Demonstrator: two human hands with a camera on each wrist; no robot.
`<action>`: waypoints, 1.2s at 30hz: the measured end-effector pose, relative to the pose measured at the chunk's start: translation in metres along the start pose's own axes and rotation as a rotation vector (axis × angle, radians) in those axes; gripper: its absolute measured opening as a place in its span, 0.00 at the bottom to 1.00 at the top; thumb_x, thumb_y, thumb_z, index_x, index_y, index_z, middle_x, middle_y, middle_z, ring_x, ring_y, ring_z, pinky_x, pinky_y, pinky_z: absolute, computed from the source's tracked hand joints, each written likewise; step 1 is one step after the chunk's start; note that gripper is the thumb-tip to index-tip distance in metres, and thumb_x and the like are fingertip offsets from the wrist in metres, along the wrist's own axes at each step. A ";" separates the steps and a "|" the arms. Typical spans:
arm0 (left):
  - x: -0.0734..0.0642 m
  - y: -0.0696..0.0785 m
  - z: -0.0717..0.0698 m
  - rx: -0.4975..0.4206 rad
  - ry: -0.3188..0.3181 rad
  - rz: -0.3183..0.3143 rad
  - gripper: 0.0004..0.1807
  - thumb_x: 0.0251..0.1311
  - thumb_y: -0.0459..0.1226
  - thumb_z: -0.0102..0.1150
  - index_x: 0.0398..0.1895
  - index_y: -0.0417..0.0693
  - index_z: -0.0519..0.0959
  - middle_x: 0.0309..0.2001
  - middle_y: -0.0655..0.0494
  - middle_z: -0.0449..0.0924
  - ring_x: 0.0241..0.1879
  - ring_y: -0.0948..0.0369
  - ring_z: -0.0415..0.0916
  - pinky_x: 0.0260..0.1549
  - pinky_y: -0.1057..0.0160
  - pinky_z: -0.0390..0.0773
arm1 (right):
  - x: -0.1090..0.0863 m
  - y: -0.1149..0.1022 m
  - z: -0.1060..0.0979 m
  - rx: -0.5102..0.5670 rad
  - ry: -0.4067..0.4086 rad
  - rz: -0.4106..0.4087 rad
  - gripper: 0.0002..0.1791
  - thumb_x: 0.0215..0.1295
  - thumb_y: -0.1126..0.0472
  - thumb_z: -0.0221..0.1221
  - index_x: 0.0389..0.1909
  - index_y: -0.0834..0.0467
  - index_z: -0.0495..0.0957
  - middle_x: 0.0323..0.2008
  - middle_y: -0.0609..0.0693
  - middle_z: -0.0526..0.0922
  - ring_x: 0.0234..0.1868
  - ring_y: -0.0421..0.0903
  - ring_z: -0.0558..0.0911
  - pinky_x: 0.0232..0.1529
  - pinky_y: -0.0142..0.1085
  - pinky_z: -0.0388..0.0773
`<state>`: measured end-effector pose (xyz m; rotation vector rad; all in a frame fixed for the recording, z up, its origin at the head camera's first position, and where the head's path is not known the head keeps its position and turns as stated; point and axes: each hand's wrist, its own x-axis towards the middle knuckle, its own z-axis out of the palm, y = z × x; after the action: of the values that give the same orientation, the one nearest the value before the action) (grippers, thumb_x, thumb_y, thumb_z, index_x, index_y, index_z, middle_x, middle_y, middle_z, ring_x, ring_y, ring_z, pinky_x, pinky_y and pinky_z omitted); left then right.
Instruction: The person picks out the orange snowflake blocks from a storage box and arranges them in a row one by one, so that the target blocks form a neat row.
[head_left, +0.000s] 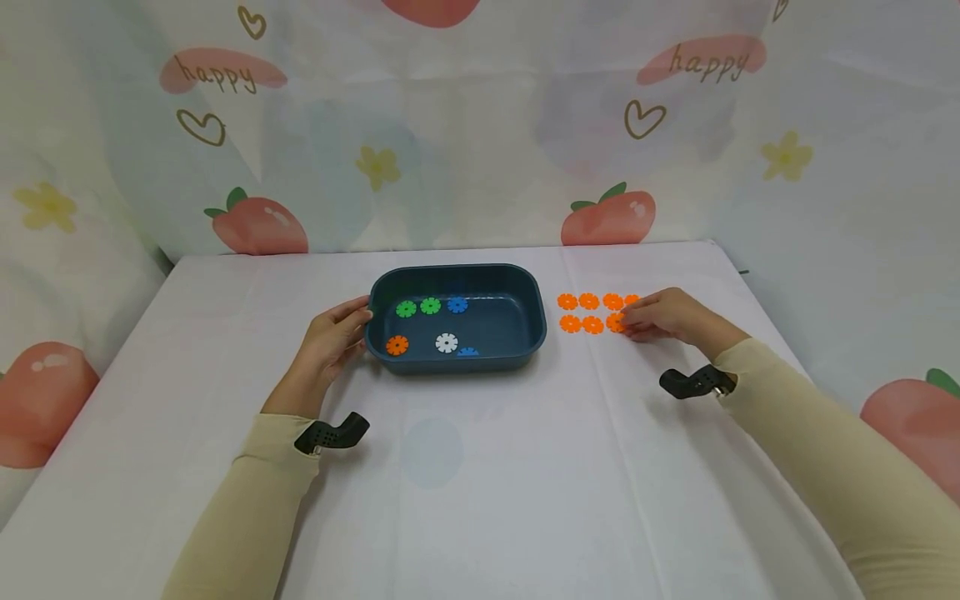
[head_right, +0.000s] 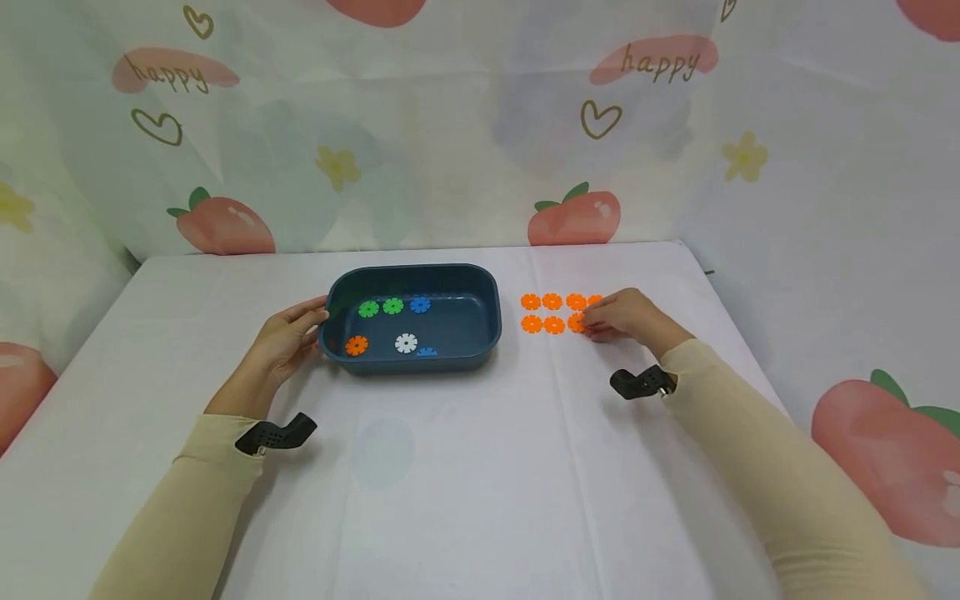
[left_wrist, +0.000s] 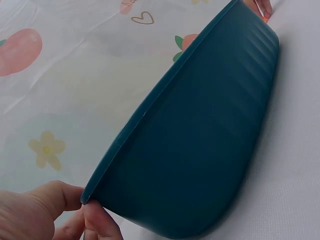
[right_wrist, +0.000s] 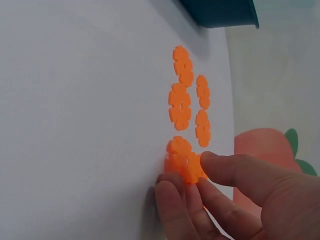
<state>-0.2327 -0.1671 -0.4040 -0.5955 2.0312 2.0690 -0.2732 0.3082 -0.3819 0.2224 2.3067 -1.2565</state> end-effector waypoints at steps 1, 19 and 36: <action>0.000 0.000 0.000 0.002 0.002 0.000 0.24 0.68 0.41 0.58 0.67 0.55 0.73 0.55 0.58 0.75 0.41 0.65 0.75 0.33 0.74 0.76 | 0.000 -0.001 -0.001 -0.023 0.002 0.001 0.28 0.70 0.62 0.59 0.63 0.75 0.67 0.36 0.49 0.86 0.35 0.39 0.84 0.45 0.33 0.82; 0.000 -0.002 -0.001 -0.003 0.004 0.004 0.23 0.68 0.42 0.58 0.66 0.55 0.74 0.52 0.59 0.77 0.39 0.66 0.76 0.33 0.73 0.77 | -0.018 -0.040 0.010 -0.124 -0.001 -0.097 0.27 0.70 0.59 0.58 0.63 0.73 0.69 0.60 0.69 0.74 0.46 0.48 0.86 0.52 0.39 0.80; -0.002 0.003 0.001 -0.005 0.000 -0.003 0.23 0.68 0.41 0.58 0.66 0.55 0.74 0.55 0.56 0.77 0.37 0.66 0.75 0.32 0.73 0.77 | -0.028 -0.130 0.118 -0.065 -0.078 -0.302 0.20 0.67 0.59 0.63 0.56 0.65 0.79 0.51 0.62 0.83 0.50 0.56 0.85 0.52 0.42 0.80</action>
<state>-0.2319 -0.1662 -0.4007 -0.5985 2.0247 2.0726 -0.2562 0.1408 -0.3243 -0.2012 2.3706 -1.3025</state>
